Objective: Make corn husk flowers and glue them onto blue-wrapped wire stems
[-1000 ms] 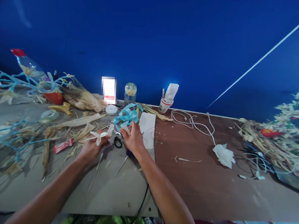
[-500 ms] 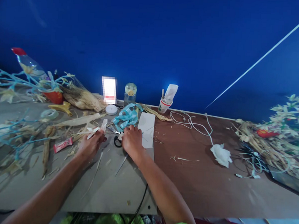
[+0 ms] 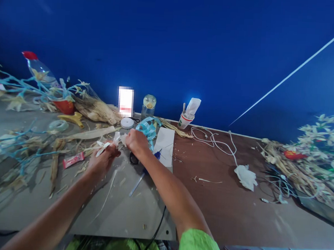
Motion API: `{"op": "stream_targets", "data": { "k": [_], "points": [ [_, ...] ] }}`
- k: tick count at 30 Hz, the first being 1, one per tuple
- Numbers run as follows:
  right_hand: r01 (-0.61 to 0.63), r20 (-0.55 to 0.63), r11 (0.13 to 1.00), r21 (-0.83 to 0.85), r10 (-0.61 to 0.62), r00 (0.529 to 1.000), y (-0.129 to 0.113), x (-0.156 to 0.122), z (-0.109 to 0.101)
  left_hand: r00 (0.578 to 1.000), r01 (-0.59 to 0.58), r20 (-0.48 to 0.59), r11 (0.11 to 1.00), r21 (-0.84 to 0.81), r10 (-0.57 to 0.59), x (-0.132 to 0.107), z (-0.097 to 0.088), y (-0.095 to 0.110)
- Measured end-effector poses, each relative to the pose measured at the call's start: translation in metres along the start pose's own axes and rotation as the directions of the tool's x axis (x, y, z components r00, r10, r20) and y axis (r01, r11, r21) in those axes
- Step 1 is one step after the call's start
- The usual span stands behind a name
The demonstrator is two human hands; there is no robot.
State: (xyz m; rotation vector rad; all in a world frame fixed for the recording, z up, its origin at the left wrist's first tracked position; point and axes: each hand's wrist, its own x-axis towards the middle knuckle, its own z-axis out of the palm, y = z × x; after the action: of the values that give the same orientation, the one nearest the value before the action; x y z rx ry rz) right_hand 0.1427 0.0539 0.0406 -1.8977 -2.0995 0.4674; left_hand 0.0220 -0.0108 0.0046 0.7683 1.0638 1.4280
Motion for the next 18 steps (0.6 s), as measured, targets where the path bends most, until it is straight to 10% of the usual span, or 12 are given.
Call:
{"op": "stream_targets", "data": {
  "k": [6,18],
  "points": [
    [-0.009,0.041,0.996,0.092,0.006,0.999,-0.015,0.027,0.004,1.0,-0.013,-0.016,1.0,-0.003,0.012,0.001,0.0,-0.003],
    [0.136,0.164,0.939,-0.315,-0.088,0.983,0.034,-0.061,0.001,0.998,-0.061,0.043,0.971,0.233,0.052,-0.001,-0.001,-0.007]
  ]
}}
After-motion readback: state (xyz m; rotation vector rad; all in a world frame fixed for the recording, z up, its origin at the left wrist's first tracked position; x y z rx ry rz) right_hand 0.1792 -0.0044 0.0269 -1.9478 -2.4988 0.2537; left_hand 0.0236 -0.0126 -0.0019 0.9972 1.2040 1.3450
